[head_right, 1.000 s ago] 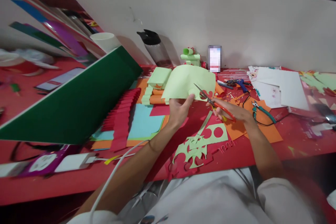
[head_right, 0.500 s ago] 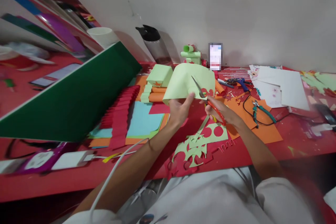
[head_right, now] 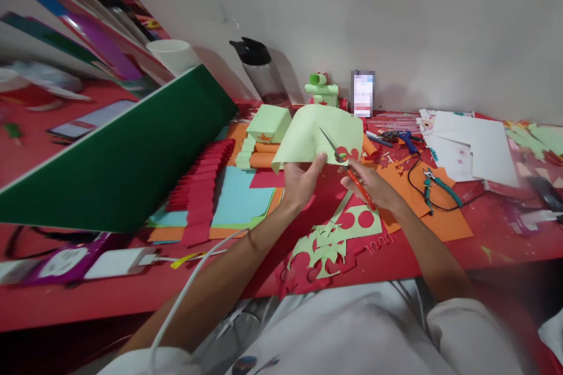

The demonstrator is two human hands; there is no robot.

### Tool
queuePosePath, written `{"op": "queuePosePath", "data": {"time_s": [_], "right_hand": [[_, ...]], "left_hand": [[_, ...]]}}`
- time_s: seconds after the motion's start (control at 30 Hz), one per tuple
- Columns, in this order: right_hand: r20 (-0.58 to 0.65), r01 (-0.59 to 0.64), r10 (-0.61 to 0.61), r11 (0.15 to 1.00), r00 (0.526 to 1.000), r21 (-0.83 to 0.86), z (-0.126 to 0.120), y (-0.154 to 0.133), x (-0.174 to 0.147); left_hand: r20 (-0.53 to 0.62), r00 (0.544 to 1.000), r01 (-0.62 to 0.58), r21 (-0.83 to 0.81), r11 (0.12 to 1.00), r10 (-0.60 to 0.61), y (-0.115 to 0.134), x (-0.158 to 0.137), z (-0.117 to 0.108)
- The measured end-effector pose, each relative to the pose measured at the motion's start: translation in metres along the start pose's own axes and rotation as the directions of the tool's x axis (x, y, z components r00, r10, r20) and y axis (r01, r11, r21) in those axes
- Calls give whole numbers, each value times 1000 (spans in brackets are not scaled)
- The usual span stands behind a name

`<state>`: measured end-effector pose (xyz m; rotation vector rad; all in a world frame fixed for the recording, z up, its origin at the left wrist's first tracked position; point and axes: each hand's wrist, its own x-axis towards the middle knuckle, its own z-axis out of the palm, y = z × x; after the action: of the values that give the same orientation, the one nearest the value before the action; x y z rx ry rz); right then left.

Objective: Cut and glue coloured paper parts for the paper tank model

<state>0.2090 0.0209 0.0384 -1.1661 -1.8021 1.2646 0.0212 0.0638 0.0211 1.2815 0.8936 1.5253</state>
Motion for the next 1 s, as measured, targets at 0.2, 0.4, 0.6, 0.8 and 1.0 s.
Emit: {"op": "queuePosePath", "data": {"time_s": [0.2, 0.4, 0.6, 0.8, 1.0], "right_hand": [[-20, 9, -9, 1000, 1000, 2, 1, -3, 0], [-43, 11, -10, 1000, 999, 12, 2, -1, 1], [-43, 12, -12, 1000, 999, -3, 1, -5, 0], [-38, -12, 11, 1000, 999, -13, -2, -6, -1], [-14, -18, 18, 999, 1000, -40, -10, -7, -2]], "left_hand": [[-8, 1000, -8, 9, 1000, 8, 2, 1, 0], [-15, 1000, 14, 1, 1000, -14, -1, 1, -2], [1, 1000, 11, -4, 1000, -11, -3, 1, -3], [19, 1000, 21, 7, 1000, -21, -9, 3, -6], [41, 998, 46, 18, 999, -47, -6, 6, -10]]}}
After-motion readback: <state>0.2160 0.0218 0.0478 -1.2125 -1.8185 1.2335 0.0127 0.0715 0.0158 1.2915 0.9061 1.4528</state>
